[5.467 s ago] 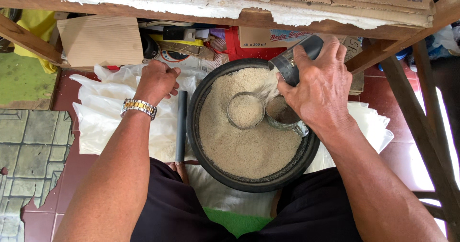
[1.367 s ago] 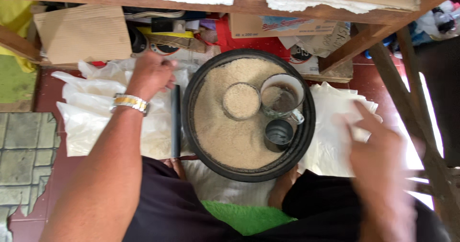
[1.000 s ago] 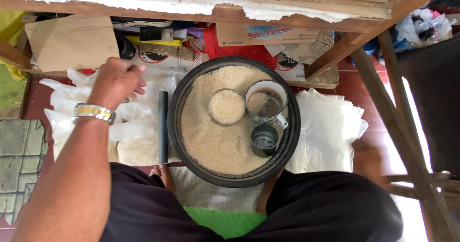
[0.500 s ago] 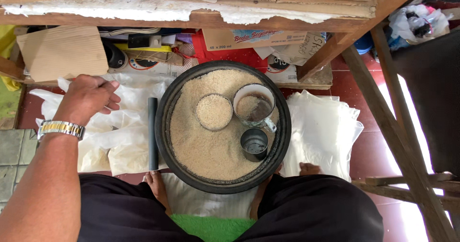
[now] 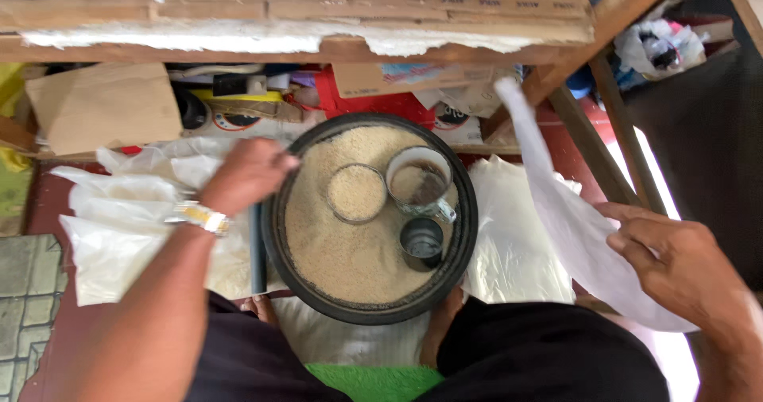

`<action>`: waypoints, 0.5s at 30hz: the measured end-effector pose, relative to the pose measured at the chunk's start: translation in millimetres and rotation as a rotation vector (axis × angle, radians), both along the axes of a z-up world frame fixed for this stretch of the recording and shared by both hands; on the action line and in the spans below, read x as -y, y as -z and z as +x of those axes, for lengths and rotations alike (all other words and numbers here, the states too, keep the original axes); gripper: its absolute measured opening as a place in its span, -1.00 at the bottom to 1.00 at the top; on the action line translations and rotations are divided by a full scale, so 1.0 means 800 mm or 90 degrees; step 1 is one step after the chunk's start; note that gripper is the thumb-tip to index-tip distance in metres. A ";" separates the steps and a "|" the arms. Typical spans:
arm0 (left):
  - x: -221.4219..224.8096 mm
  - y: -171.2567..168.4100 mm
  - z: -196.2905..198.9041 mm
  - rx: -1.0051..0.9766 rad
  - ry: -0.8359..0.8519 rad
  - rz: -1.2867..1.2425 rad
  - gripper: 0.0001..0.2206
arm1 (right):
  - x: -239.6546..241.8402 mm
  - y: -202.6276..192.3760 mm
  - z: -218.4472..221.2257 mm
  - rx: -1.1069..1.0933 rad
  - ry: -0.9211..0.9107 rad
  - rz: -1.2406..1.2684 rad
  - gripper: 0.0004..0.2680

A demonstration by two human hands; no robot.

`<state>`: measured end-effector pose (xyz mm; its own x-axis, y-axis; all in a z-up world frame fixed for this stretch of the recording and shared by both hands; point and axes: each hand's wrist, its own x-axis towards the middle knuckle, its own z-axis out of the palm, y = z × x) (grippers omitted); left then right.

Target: The person pours rice from a mug and a metal scoop into clear plastic bags, filling them and setting them aside.

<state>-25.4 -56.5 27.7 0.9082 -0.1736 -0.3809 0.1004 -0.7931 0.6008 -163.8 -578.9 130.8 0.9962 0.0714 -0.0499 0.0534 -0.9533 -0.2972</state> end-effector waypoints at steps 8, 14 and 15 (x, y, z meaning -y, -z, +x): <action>0.095 -0.027 -0.009 -0.160 -0.110 -0.494 -0.32 | -0.132 -0.050 -0.033 0.181 -0.375 0.042 -0.79; 0.105 -0.008 0.003 -0.278 -0.262 -0.807 -0.54 | -0.134 0.011 -0.060 0.224 -0.395 -0.159 -0.76; 0.103 -0.006 0.003 -0.246 -0.267 -0.810 -0.67 | -0.133 0.018 -0.059 0.225 -0.404 -0.208 -0.72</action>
